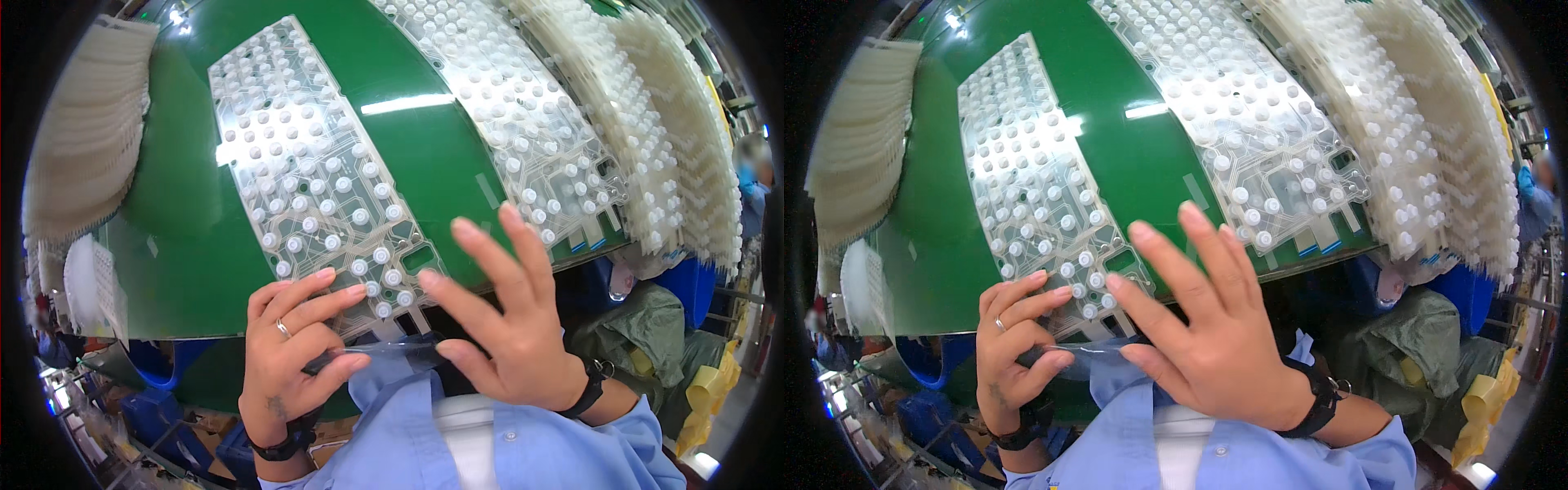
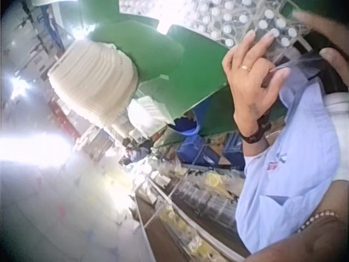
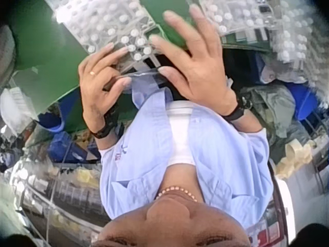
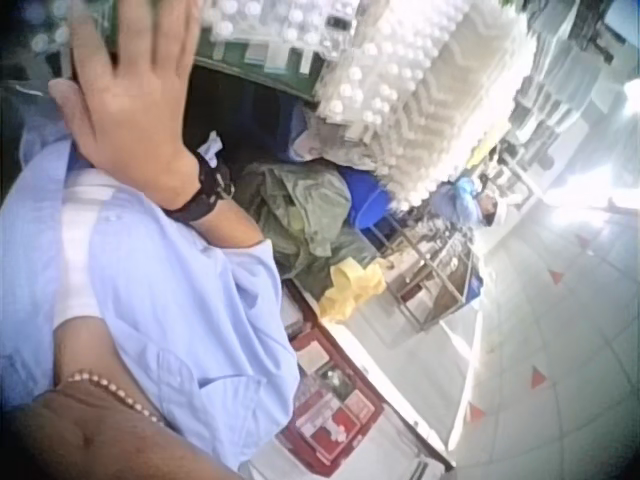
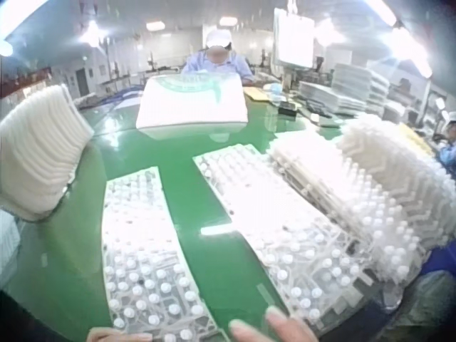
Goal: Sorting and stacking white plastic keyboard membrane components on a factory assembly line.
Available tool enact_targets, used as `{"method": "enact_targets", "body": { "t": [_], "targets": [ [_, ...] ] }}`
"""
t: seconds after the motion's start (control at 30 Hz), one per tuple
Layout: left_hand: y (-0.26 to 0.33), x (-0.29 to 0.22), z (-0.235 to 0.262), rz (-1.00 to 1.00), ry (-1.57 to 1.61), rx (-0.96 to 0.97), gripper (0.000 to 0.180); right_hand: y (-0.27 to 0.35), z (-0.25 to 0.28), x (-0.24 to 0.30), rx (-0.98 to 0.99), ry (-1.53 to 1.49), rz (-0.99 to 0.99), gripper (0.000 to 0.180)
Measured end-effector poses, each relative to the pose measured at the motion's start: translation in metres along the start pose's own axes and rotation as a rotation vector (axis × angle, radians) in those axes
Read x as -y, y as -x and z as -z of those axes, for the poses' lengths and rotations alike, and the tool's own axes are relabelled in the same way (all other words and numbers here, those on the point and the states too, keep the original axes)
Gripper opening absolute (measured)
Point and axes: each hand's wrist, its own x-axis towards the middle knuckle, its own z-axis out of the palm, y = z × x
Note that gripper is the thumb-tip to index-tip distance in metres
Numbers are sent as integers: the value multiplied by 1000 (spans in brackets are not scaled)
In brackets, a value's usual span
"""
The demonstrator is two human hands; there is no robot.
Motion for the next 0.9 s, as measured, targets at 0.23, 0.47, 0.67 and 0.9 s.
{"method": "enact_targets", "body": {
  "t": [0.23,0.47,0.67,0.9],
  "targets": [
    [-1,0,0,-4,20,-9,31,-5,-19,-8,-132,-6,-90,58],
    [-1,-42,-17,11,151,-162,28,20,11,12,41,-539,35,44],
    [1,-73,-36,199,321,-201,22,28,23,1,167,-559,0,28],
    [7,-71,-43,130,318,-138,21,23,20,7,8,-412,51,30]
  ]
}}
